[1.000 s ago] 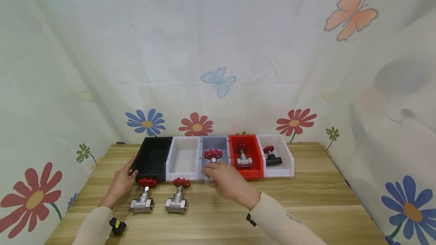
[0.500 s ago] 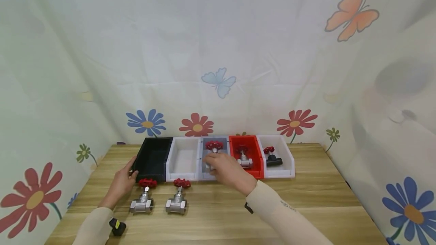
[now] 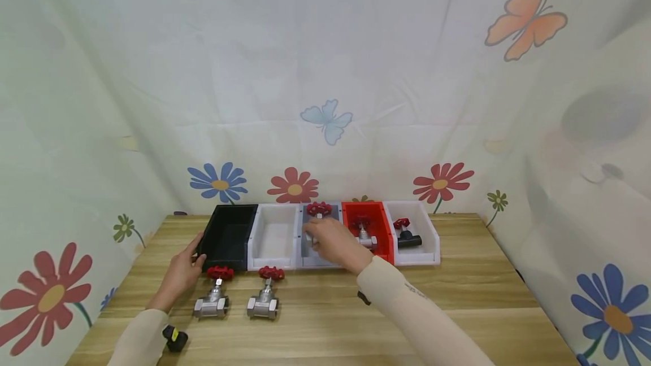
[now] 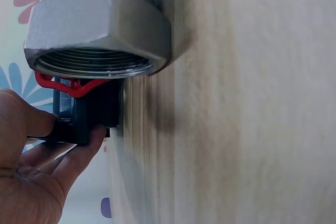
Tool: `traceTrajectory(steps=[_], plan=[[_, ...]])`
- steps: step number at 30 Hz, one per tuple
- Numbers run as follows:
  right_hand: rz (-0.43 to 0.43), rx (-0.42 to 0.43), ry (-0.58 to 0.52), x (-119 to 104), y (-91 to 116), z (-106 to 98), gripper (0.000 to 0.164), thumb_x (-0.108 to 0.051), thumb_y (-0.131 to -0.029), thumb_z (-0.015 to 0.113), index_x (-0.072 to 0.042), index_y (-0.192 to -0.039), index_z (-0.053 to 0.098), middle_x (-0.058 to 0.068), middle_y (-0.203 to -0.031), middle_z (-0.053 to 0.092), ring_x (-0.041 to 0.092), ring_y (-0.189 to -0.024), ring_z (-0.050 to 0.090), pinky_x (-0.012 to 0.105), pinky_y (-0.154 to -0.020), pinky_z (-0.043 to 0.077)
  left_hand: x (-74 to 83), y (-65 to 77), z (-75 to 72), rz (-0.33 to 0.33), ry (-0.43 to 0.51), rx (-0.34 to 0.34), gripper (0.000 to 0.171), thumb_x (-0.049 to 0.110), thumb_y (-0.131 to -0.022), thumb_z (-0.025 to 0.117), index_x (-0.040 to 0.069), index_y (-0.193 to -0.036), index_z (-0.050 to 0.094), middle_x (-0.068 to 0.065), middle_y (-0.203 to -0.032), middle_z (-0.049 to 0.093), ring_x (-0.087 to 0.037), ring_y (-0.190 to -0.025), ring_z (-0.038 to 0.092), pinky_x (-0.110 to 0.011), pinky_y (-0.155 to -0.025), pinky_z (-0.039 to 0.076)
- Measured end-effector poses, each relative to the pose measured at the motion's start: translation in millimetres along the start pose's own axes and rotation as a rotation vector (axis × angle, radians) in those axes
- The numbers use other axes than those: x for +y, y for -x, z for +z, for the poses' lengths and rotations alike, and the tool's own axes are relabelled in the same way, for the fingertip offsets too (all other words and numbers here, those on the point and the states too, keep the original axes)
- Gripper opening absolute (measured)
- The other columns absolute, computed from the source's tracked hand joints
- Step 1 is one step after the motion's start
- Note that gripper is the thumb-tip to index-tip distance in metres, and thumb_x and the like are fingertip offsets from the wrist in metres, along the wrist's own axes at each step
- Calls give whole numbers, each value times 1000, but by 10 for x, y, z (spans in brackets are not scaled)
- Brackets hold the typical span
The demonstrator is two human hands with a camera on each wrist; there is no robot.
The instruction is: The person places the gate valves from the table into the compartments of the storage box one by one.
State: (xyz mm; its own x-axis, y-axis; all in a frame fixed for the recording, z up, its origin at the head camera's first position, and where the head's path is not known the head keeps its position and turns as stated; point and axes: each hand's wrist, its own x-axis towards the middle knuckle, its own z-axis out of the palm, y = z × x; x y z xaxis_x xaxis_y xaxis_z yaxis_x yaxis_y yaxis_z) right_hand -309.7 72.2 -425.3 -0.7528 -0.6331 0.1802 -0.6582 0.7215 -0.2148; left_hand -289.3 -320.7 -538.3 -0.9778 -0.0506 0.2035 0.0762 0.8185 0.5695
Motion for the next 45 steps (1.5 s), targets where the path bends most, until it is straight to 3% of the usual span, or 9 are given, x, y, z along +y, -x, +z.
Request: traceTrajectory(steps=[18, 32, 45], plan=[[214, -141, -54, 137, -329, 126, 48, -15, -81, 81, -16, -127, 65, 1, -123, 67, 17, -104, 59, 36, -93, 55, 41, 32, -21, -4, 2, -2, 63, 7, -98, 51, 4, -155, 24, -39, -134, 50, -46, -110, 62, -59, -93, 48], [266, -190, -63, 222, -495, 341, 47, -3, -80, 78, -16, -123, 66, 2, -119, 69, 17, -95, 61, 37, -92, 56, 29, 30, -30, -10, -5, 1, 61, 7, -98, 52, 2, -154, 27, -40, -129, 53, -44, -103, 66, -58, -91, 49], [296, -225, -57, 289, -538, 488, 41, -5, -82, 76, -15, -121, 67, 3, -116, 69, 18, -92, 58, 39, -92, 55, 45, 33, -36, -20, -7, -5, 62, 8, -98, 52, 4, -155, 26, -40, -127, 55, -42, -101, 66, -58, -90, 50]])
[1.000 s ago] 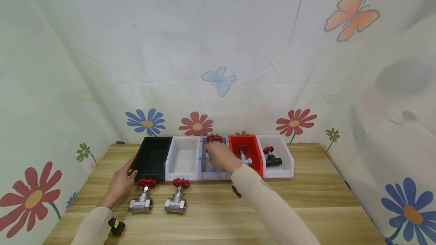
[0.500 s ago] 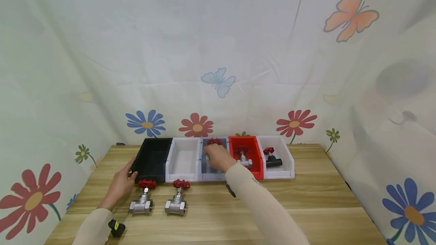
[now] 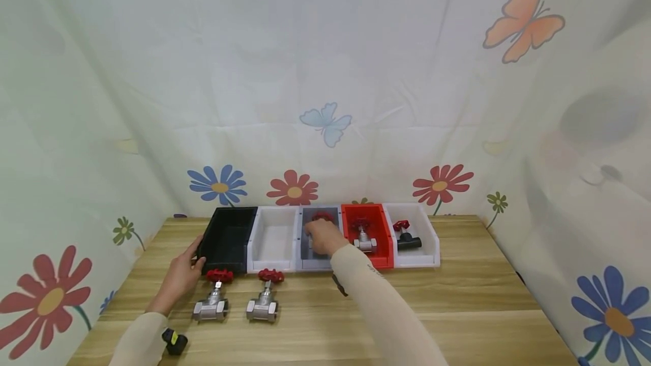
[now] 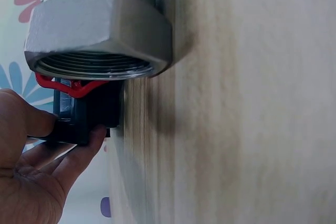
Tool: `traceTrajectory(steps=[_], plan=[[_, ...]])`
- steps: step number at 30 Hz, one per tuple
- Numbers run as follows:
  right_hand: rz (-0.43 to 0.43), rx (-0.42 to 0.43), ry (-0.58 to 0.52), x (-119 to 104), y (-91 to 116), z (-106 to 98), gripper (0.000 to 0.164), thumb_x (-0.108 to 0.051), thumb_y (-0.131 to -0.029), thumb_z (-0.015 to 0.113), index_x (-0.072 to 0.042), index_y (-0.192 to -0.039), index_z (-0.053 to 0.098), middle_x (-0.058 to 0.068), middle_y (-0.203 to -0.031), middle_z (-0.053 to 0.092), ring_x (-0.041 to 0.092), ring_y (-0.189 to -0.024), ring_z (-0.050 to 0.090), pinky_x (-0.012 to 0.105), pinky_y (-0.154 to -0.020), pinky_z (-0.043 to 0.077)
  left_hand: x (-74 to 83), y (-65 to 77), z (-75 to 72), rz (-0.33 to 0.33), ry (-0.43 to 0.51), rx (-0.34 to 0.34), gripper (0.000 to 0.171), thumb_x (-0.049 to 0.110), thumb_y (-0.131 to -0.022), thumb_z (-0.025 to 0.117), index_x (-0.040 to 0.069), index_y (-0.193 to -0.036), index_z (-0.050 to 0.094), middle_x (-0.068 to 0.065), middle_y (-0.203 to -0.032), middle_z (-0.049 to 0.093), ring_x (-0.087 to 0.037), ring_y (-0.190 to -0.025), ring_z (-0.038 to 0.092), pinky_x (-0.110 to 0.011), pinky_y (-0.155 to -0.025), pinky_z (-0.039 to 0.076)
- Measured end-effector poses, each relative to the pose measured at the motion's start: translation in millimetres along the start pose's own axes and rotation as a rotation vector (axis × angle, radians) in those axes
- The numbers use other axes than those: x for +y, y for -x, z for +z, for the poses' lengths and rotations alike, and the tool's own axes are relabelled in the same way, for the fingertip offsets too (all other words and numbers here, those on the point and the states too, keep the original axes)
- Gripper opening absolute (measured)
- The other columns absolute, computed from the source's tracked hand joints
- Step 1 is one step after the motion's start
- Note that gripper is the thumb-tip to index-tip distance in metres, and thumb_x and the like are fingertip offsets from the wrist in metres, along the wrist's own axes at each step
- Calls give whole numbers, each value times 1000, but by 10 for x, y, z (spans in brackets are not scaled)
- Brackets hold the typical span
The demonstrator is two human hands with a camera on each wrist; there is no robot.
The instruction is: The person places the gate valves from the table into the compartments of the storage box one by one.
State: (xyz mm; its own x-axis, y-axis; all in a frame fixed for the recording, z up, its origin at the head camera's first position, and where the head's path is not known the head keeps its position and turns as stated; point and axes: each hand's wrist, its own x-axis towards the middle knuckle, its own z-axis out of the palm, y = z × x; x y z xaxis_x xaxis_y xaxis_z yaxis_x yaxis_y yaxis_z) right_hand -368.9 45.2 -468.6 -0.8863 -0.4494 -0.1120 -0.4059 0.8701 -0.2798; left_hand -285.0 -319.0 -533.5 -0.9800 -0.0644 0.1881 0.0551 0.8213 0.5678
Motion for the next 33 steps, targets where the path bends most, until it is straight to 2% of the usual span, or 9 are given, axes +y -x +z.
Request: traceTrajectory(steps=[6, 17, 26, 33], plan=[[13, -5, -39, 17, -11, 52, 39, -4, -83, 75, -15, -120, 67, 4, -116, 69, 19, -91, 56, 40, -93, 55, 12, 2, 2, -8, -4, -4, 63, 8, -99, 52, 4, -155, 25, -39, -129, 54, -43, -102, 66, -59, -91, 49], [-14, 21, 25, 37, -55, 125, 34, -1, -84, 71, -13, -115, 68, 5, -113, 70, 18, -91, 61, 38, -91, 55, 3, 1, 14, 2, -1, -4, 63, 8, -99, 51, 5, -155, 24, -40, -129, 54, -44, -103, 65, -59, -90, 50], [-53, 38, 82, 46, -41, 140, 25, -3, -87, 68, -12, -111, 69, 6, -108, 71, 22, -97, 66, 38, -88, 56, 10, 6, 10, 34, -10, 30, 61, 7, -98, 52, 3, -154, 27, -39, -130, 54, -47, -106, 65, -58, -90, 50], [-63, 31, 121, 44, -20, 138, 28, -5, -89, 65, -13, -116, 70, 6, -112, 71, 24, -101, 66, 39, -92, 55, 1, 13, 12, 20, -5, 12, 62, 7, -99, 51, 4, -155, 24, -39, -131, 52, -46, -107, 64, -58, -90, 51]])
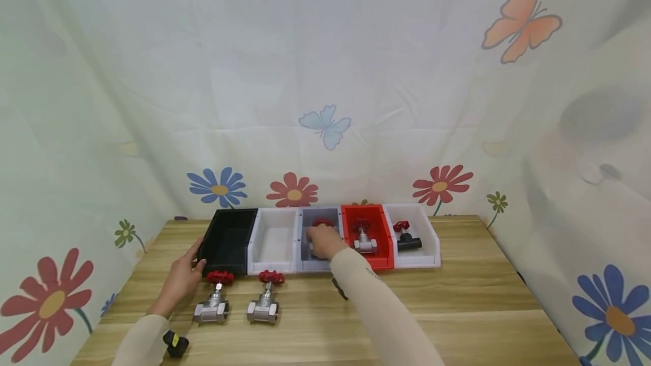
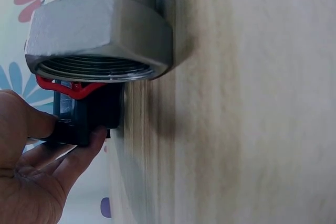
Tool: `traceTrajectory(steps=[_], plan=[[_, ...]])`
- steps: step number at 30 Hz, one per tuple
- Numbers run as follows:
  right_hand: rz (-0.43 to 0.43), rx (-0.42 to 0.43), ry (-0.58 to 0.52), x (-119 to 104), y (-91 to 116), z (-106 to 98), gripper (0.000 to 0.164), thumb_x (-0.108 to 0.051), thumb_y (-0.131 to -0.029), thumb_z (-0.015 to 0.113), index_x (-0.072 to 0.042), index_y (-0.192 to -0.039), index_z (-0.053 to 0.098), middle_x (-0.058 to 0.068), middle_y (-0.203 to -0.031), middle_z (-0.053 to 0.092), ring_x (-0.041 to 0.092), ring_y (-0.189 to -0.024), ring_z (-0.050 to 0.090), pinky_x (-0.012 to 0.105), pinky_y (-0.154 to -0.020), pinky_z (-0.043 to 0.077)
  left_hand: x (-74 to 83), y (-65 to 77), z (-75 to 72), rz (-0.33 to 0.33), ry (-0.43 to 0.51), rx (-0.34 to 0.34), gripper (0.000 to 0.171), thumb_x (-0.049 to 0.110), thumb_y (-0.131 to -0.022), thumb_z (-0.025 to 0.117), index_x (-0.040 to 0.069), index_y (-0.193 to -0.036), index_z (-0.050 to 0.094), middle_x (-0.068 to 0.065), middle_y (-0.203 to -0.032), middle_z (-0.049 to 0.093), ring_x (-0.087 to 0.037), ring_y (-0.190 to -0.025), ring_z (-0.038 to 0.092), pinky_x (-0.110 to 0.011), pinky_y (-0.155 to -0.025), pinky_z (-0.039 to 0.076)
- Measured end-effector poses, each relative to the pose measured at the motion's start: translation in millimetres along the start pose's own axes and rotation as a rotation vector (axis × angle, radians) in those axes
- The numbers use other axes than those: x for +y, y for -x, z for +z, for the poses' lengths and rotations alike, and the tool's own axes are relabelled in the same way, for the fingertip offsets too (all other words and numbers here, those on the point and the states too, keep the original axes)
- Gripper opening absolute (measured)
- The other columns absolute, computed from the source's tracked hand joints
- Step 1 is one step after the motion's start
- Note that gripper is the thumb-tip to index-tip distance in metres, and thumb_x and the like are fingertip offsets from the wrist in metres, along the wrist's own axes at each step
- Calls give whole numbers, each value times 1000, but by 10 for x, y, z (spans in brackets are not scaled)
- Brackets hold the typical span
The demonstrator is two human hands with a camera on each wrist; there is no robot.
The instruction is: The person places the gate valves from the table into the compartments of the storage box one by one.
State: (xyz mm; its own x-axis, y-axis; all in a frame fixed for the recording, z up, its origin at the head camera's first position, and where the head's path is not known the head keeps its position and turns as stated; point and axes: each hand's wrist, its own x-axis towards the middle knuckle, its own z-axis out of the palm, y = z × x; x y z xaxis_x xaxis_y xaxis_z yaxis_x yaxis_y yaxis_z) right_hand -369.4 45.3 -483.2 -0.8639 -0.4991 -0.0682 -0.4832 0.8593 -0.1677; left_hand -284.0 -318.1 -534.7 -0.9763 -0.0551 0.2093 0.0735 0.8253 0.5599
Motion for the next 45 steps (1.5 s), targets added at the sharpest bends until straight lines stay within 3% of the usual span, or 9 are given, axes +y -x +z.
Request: traceTrajectory(steps=[10, 16, 22, 31, 37, 45], plan=[[29, -9, -54, -17, 83, -110, 37, -8, -89, 66, -15, -126, 68, 5, -122, 70, 21, -102, 63, 42, -99, 52, -18, 14, 2, -7, 3, 3, 63, 7, -99, 51, 3, -155, 23, -40, -131, 52, -46, -105, 64, -58, -89, 50], [30, 67, -121, 33, 167, -210, 43, -8, -91, 64, -16, -133, 63, 4, -130, 66, 22, -111, 62, 44, -103, 50, -12, 21, -3, 1, 4, 0, 63, 6, -99, 51, 2, -155, 24, -40, -131, 52, -43, -101, 66, -57, -88, 51], [43, 118, -207, 158, 318, -266, 51, -23, -88, 73, -19, -137, 58, 4, -135, 62, 24, -121, 57, 47, -103, 49, -19, 19, 5, 21, 11, 23, 62, 5, -98, 52, 3, -154, 26, -40, -130, 53, -42, -99, 66, -57, -87, 51], [15, 206, -146, 352, 554, -388, 51, -21, -87, 74, -18, -136, 59, 4, -137, 60, 24, -125, 57, 44, -105, 48, -42, 25, 3, 37, 13, 34, 60, 5, -98, 52, 0, -153, 29, -40, -130, 53, -48, -107, 63, -60, -91, 49], [-11, 256, -107, 522, 736, -498, 50, -20, -88, 73, -14, -136, 59, 11, -141, 56, 32, -130, 51, 49, -109, 43, -29, 26, 3, 44, 22, 34, 60, 5, -98, 53, 0, -152, 30, -41, -128, 54, -48, -106, 64, -59, -89, 50], [30, 278, -87, 700, 932, -534, 52, -22, -88, 73, -13, -137, 58, 12, -143, 54, 33, -133, 48, 53, -108, 42, -2, 13, -15, 59, 28, 47, 60, 4, -97, 53, 0, -153, 30, -41, -129, 53, -50, -108, 62, -60, -91, 49]])
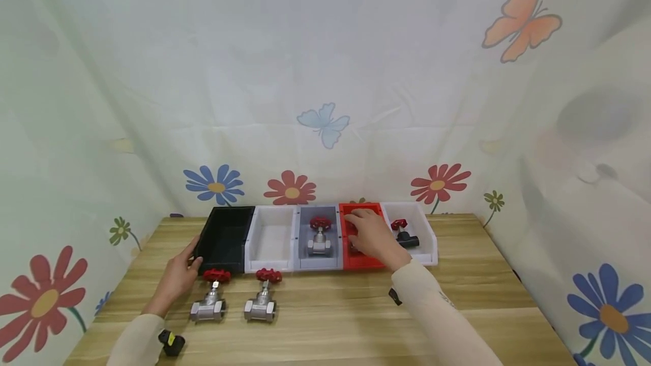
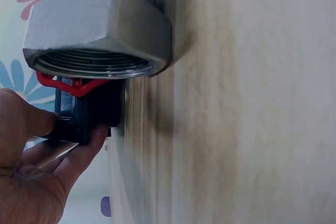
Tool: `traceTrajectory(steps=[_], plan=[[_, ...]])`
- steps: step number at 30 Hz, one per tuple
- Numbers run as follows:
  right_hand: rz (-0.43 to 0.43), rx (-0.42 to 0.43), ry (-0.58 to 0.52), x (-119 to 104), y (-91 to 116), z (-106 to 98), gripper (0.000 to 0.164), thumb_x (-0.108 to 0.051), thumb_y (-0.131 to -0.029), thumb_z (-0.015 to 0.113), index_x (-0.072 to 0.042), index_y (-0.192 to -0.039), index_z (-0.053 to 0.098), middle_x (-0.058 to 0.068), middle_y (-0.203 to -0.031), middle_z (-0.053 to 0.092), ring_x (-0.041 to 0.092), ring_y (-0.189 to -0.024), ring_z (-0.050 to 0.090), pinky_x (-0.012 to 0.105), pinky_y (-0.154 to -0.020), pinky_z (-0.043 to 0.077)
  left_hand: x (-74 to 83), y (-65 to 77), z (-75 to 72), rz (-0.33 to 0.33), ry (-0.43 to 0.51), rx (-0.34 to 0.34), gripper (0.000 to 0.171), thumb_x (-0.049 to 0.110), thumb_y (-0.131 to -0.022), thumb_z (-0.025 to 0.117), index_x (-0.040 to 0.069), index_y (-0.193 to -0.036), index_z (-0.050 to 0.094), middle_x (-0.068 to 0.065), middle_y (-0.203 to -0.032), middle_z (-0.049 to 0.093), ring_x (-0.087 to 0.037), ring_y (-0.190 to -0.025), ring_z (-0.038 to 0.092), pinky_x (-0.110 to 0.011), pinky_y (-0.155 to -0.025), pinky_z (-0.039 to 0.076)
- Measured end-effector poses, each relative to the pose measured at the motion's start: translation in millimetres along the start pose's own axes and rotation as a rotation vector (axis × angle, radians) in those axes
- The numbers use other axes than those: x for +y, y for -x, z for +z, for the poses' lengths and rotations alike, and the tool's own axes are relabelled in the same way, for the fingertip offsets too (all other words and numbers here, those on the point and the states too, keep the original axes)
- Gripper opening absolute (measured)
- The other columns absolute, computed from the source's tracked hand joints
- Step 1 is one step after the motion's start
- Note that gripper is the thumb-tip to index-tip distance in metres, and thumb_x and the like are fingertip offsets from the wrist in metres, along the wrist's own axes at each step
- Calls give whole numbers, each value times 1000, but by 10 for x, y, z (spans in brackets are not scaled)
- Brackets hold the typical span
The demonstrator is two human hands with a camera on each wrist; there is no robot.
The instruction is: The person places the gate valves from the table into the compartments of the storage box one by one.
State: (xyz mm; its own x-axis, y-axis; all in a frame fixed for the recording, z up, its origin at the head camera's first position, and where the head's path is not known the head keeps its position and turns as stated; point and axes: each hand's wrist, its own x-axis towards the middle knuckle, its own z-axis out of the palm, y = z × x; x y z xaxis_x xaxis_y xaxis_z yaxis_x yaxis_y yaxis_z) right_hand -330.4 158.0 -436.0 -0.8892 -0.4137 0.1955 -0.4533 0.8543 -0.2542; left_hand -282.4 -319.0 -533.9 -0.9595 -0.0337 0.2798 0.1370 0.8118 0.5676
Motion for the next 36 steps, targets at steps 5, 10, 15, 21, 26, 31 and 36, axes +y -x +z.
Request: traceTrajectory(steps=[5, 10, 15, 21, 26, 31, 36], plan=[[32, 6, 9, 120, 103, -17, 52, -25, -88, 72, -13, -137, 58, 13, -144, 53, 34, -134, 46, 55, -110, 39, -7, -3, -6, -9, 6, -15, 61, 3, -97, 53, 2, -154, 28, -40, -131, 52, -49, -110, 62, -60, -93, 48], [60, 43, 30, 301, 203, -33, 53, -23, -86, 75, -12, -136, 58, 15, -142, 54, 36, -131, 46, 56, -108, 41, 0, -2, -10, -22, 8, -22, 62, 5, -98, 53, 3, -154, 28, -39, -132, 52, -48, -109, 62, -59, -92, 49], [50, 95, 40, 487, 297, -52, 51, -18, -86, 75, -8, -133, 59, 19, -139, 55, 39, -129, 48, 57, -105, 43, -10, -8, -5, -18, 4, -14, 62, 5, -98, 53, 5, -155, 28, -39, -130, 53, -47, -108, 64, -59, -91, 50], [41, 134, 41, 662, 409, -88, 51, -15, -86, 74, -3, -133, 59, 23, -137, 56, 42, -126, 49, 59, -102, 45, -29, -6, 3, -19, 12, -16, 63, 5, -98, 53, 5, -155, 27, -40, -128, 54, -46, -105, 65, -58, -89, 51], [83, 157, 4, 815, 468, -105, 50, -13, -87, 71, -2, -134, 58, 24, -136, 55, 43, -123, 51, 60, -100, 45, -35, -13, 9, -20, 9, -16, 62, 5, -98, 53, 5, -155, 27, -39, -130, 54, -46, -106, 65, -58, -89, 51], [176, 132, -99, 949, 532, -160, 50, -16, -92, 65, -1, -138, 52, 26, -141, 49, 46, -126, 49, 64, -100, 43, -28, -15, 1, -23, 6, -18, 62, 5, -98, 53, 4, -154, 28, -40, -129, 54, -46, -105, 65, -58, -89, 51], [243, 132, -122, 1125, 564, -156, 55, -20, -93, 62, -2, -142, 46, 30, -145, 45, 50, -130, 44, 67, -102, 38, -22, -16, -3, -28, 2, -21, 62, 6, -98, 52, 4, -154, 28, -40, -129, 54, -47, -107, 64, -58, -90, 50]])
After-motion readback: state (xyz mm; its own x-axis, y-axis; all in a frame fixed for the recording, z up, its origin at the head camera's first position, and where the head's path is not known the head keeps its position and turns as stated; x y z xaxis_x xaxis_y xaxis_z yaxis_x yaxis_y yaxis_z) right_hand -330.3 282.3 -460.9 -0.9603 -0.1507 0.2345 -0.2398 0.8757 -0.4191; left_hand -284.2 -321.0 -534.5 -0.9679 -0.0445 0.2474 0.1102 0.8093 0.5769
